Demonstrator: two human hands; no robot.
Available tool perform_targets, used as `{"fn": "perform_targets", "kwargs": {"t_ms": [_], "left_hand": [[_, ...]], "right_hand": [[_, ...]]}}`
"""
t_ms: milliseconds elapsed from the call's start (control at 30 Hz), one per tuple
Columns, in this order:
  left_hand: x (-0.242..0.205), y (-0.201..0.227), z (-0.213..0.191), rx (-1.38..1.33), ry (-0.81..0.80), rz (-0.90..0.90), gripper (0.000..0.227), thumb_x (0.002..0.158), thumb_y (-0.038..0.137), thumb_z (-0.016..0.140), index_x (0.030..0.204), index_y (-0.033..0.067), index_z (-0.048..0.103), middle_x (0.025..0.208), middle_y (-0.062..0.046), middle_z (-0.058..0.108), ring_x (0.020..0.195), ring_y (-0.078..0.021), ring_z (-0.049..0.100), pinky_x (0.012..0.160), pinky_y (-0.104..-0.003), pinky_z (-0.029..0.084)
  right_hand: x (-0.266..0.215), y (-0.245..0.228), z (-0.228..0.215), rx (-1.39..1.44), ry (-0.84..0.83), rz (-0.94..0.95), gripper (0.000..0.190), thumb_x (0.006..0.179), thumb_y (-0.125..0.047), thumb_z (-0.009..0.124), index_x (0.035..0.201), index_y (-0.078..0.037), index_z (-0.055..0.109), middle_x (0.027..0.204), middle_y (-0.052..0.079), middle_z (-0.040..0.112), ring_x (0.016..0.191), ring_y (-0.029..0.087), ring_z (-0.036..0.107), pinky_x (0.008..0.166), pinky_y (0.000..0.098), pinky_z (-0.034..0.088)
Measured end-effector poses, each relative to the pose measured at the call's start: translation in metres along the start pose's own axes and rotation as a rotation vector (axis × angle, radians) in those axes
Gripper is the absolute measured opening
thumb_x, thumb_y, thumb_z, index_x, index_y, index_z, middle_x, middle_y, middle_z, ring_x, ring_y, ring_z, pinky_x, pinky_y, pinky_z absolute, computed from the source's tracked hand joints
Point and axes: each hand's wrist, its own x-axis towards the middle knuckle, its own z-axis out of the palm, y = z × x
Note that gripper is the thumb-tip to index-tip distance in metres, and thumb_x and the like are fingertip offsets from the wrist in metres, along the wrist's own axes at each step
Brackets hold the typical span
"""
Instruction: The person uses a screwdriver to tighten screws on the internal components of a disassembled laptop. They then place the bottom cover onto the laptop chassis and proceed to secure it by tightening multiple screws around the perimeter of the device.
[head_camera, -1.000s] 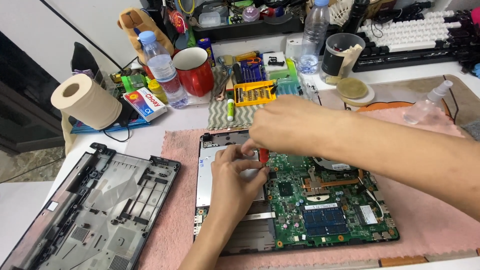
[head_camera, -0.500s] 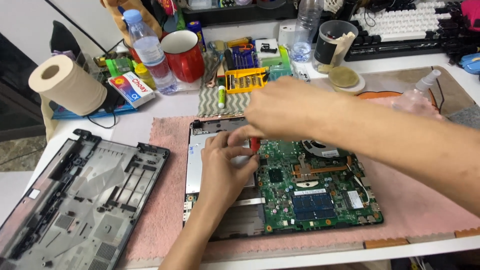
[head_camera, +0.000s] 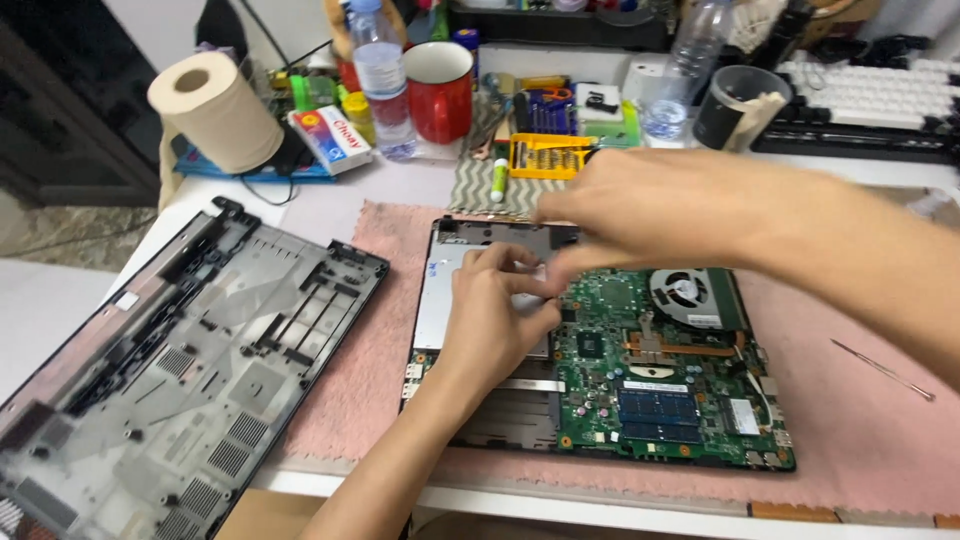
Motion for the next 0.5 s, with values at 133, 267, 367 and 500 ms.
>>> {"fn": "perform_targets", "kwargs": {"t_ms": [133,267,367,500], "left_hand": [[0.002,0.002,0.0,0.031,-0.043,-0.055,0.016,0.082,0.025,0.092,0.096,0.0201,0.098,0.128,-0.002,0.079,0.122,-0.031,0.062,0.104,-0.055,0.047],[0.001,0.002,0.001,0.048,-0.004,-0.004,0.019,0.08,0.023,0.09,0.096,0.0209,0.098,0.127,-0.006,0.08,0.117,-0.0347,0.063,0.101,-0.057,0.048],[0.002,0.004,0.0,0.045,-0.027,-0.022,0.02,0.08,0.024,0.09,0.098,0.0223,0.099,0.128,-0.006,0.079,0.119,-0.0347,0.062,0.101,-0.056,0.047],[0.001,0.012,-0.006,0.016,-0.061,-0.064,0.017,0.085,0.02,0.09,0.099,0.0167,0.098,0.128,-0.004,0.08,0.119,-0.0319,0.058,0.102,-0.052,0.047]], "right_hand": [[0.008,0.012,0.007,-0.068,0.084,-0.203,0.035,0.102,-0.013,0.074,0.133,-0.032,0.074,0.116,-0.003,0.081,0.094,0.024,0.082,0.075,0.05,0.064],[0.007,-0.01,-0.003,-0.164,-0.077,0.077,0.059,0.119,-0.065,0.059,0.096,-0.012,0.068,0.082,0.001,0.077,0.068,0.02,0.073,0.07,0.0397,0.066],[0.001,-0.01,-0.013,-0.199,-0.063,0.061,0.057,0.111,-0.072,0.066,0.107,-0.015,0.065,0.081,0.004,0.075,0.071,0.023,0.074,0.072,0.0428,0.065],[0.003,-0.004,-0.003,-0.121,-0.066,-0.082,0.067,0.095,0.012,0.058,0.139,-0.038,0.067,0.11,-0.002,0.069,0.095,0.022,0.078,0.068,0.051,0.062]]}}
